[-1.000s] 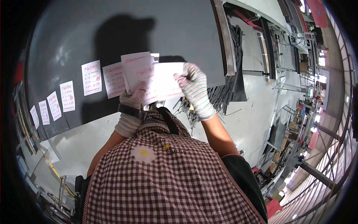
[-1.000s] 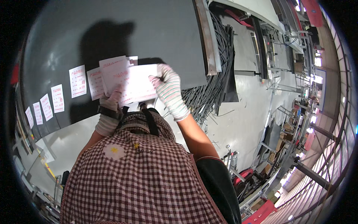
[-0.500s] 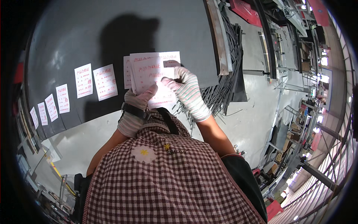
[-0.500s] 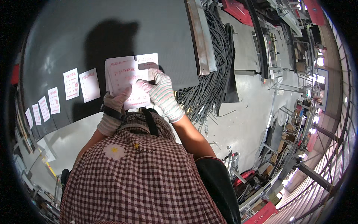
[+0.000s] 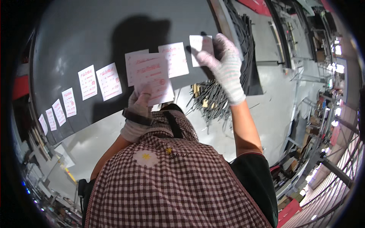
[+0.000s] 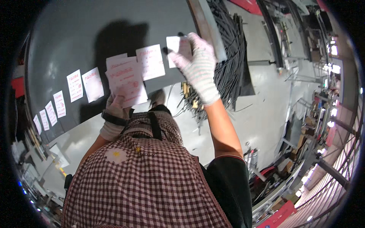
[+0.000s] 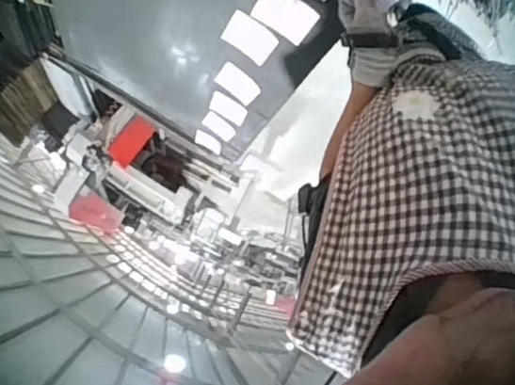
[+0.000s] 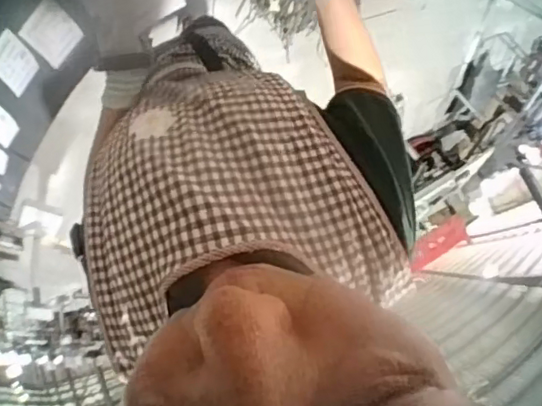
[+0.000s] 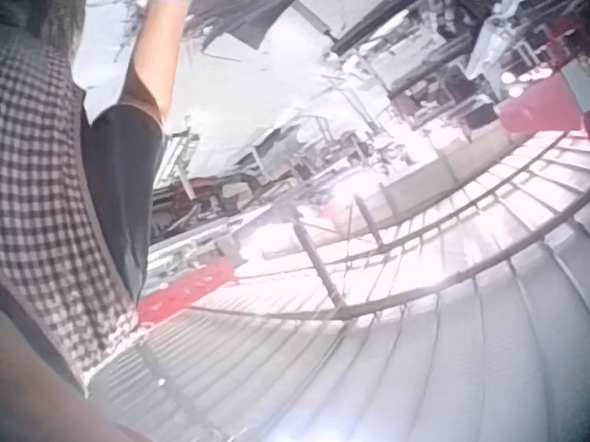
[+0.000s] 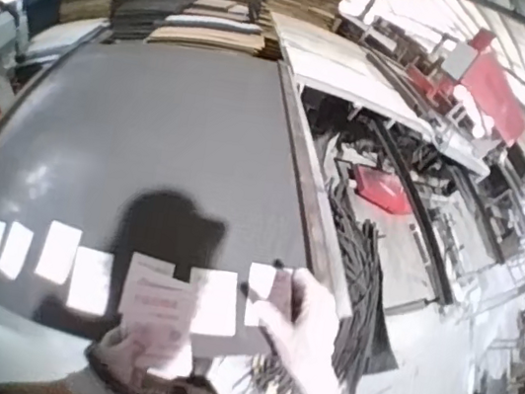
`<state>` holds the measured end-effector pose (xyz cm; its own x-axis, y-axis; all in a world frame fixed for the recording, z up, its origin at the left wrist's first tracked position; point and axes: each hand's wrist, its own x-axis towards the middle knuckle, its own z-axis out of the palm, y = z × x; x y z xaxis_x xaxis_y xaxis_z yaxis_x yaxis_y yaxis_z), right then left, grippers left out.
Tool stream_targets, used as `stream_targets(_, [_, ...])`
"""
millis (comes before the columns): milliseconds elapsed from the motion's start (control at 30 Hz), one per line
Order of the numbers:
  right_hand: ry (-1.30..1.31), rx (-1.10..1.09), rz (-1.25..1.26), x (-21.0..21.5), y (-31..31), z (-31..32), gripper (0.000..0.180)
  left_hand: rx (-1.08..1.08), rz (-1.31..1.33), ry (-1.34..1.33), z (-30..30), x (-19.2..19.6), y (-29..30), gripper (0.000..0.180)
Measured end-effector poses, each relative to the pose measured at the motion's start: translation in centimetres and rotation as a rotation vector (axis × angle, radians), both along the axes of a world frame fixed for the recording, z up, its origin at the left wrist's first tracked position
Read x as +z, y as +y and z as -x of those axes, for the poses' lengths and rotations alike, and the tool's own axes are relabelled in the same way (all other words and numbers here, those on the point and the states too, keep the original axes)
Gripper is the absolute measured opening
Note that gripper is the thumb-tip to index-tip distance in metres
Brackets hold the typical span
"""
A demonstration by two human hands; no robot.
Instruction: Sorting through a stack of product qualification labels and applying them to bundles of black industrial strips using tape.
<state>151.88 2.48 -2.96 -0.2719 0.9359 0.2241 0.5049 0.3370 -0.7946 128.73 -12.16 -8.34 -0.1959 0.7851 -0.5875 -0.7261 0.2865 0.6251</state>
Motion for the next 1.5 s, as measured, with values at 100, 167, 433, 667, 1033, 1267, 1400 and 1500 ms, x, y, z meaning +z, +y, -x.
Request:
stream_targets(100, [0.788,0.007,0.641,-2.8,-8.9,2.8,0.064,-0.470,-0.057,0.203,0.1,-1.0,-1.2,0.035])
stream_targets(167, [0.616,-0.229,0.562,-5.3,-14.6,5.6,0.064,-0.599,-0.113,0.138,0.9,-3.3,-3.2,0.038])
stream_targets(433, [0.707,-1.135,0.394,-11.9,-39.1,7.8,0.058,-1.504,0.168,1.387,14.0,-25.2,-9.2,0.049])
stream_targets(667, [0.054,-1.612,0.271,-12.1,-65.9,5.4,0.051,-2.818,-0.216,2.210,29.0,-40.4,-7.4,0.055])
stream_targets(1033, [0.494,-1.683,0.731,-15.8,-86.4,-1.3,0.062,-1.885,0.044,2.051,34.6,-41.1,-4.7,0.055])
stream_targets(1267, [0.201,-1.529,0.694,-16.7,-84.5,2.5,0.072,-0.843,0.175,0.561,34.5,-34.1,-24.9,0.056])
stream_targets(1400, [0.198,-1.437,0.689,-15.6,-84.3,10.0,0.057,-0.702,0.241,0.081,28.8,-27.3,-36.4,0.057])
stream_targets(1500, [0.262,-1.272,0.714,-14.4,-83.9,15.2,0.049,-0.802,0.091,-0.019,24.8,-22.3,-39.2,0.058])
